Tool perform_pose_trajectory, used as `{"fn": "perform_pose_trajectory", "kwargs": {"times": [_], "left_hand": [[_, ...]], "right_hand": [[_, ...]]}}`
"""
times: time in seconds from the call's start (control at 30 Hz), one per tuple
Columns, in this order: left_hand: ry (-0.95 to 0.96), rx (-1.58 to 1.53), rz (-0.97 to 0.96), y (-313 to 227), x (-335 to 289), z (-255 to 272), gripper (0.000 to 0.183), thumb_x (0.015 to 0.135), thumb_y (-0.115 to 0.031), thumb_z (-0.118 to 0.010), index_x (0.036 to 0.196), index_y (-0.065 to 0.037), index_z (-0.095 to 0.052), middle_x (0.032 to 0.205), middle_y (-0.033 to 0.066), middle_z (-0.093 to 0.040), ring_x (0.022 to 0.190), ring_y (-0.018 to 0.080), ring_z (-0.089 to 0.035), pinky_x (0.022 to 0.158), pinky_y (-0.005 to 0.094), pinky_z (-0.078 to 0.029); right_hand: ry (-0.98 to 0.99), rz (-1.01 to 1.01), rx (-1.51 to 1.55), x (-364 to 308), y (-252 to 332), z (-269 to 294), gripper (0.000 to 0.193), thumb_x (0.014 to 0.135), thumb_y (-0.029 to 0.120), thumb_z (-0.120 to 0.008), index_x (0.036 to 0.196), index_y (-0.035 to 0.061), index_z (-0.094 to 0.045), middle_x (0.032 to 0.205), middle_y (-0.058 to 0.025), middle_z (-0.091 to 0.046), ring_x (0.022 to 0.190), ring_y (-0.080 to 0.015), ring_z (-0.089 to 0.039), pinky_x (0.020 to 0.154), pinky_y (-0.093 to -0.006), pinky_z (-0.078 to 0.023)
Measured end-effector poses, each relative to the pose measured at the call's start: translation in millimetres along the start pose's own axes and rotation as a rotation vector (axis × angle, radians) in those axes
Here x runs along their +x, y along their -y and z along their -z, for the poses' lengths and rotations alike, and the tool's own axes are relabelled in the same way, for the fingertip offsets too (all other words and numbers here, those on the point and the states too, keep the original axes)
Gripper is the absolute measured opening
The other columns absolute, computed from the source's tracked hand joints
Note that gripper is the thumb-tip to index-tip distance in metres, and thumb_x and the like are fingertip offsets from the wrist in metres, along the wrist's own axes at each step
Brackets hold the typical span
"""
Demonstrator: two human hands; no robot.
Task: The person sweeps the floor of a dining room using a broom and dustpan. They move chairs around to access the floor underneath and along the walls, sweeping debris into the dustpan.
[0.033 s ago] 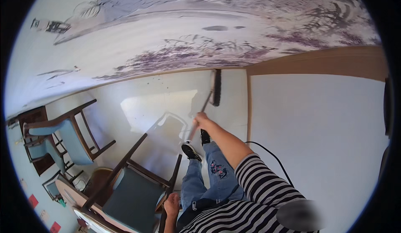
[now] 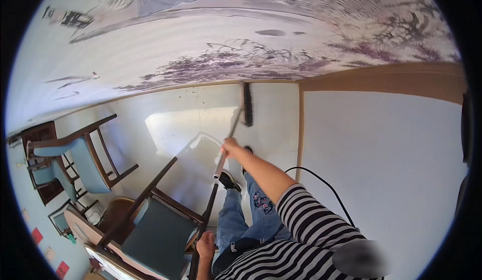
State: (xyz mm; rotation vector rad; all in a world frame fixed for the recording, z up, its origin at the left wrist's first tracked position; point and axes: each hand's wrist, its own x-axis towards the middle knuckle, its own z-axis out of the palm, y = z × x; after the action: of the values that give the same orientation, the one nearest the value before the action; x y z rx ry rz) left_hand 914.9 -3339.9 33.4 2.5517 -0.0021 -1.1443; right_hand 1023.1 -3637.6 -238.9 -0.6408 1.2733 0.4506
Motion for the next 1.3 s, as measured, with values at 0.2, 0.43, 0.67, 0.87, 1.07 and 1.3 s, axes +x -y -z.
{"fn": "perform_pose_trajectory", "kwargs": {"times": [0.2,0.43,0.67,0.87,1.07,1.3], "left_hand": [[-0.050,-0.022,0.017,18.9,-4.6,1.1,0.021,0.080,-0.026,-0.052,0.086,-0.008,-0.060,0.069,0.0127,-0.061,0.065,0.0307,-0.059,0.059,0.0381,-0.045],[-0.055,-0.155,0.071,37.1,1.4,10.1,0.025,0.082,-0.028,-0.048,0.091,-0.008,-0.060,0.076,0.0151,-0.061,0.071,0.0311,-0.059,0.064,0.0376,-0.045],[-0.033,-0.248,0.056,51.8,34.2,24.2,0.023,0.082,-0.026,-0.048,0.092,-0.008,-0.059,0.077,0.0142,-0.062,0.071,0.0298,-0.060,0.064,0.0380,-0.045],[-0.079,-0.314,0.108,82.3,34.5,33.0,0.023,0.081,-0.026,-0.048,0.092,-0.008,-0.059,0.076,0.0139,-0.062,0.072,0.0288,-0.060,0.065,0.0369,-0.046],[-0.111,-0.375,0.194,104.8,26.7,39.8,0.022,0.081,-0.023,-0.048,0.091,-0.006,-0.059,0.076,0.0141,-0.062,0.070,0.0282,-0.061,0.064,0.0358,-0.046],[-0.113,-0.534,0.230,104.1,32.0,56.9,0.022,0.081,-0.020,-0.049,0.093,-0.003,-0.058,0.077,0.0153,-0.061,0.070,0.0275,-0.060,0.063,0.0332,-0.046]], "right_hand": [[0.163,0.142,-0.080,-52.1,0.5,-46.9,0.030,0.079,0.020,-0.049,0.053,0.0058,-0.045,0.044,-0.0042,-0.044,0.036,-0.0148,-0.041,0.035,-0.0297,-0.033],[0.191,-0.037,-0.273,-235.7,-19.4,47.3,0.023,0.084,0.028,-0.052,0.088,0.0079,-0.041,0.060,0.0006,-0.044,0.042,-0.0076,-0.040,0.034,-0.0216,-0.033],[-0.052,-0.186,0.099,-280.7,-57.2,97.3,0.023,0.086,0.026,-0.048,0.077,0.0048,-0.045,0.054,0.0026,-0.036,0.040,-0.0059,-0.031,0.035,-0.0201,-0.026],[-0.173,-0.115,0.476,-117.2,-36.2,67.8,0.025,0.085,0.015,-0.032,0.060,0.0091,-0.031,0.051,-0.0022,-0.033,0.042,-0.0139,-0.035,0.038,-0.0256,-0.032],[-0.101,-0.238,0.343,-35.0,-56.0,-127.7,0.011,0.077,0.002,-0.035,0.075,-0.0023,-0.045,0.067,-0.0131,-0.047,0.058,-0.0241,-0.050,0.049,-0.0337,-0.044],[0.311,-0.267,0.153,-37.3,-19.1,-342.8,0.015,0.079,0.004,-0.033,0.065,0.0054,-0.037,0.055,-0.0068,-0.042,0.047,-0.0212,-0.043,0.051,-0.0345,-0.043]]}}
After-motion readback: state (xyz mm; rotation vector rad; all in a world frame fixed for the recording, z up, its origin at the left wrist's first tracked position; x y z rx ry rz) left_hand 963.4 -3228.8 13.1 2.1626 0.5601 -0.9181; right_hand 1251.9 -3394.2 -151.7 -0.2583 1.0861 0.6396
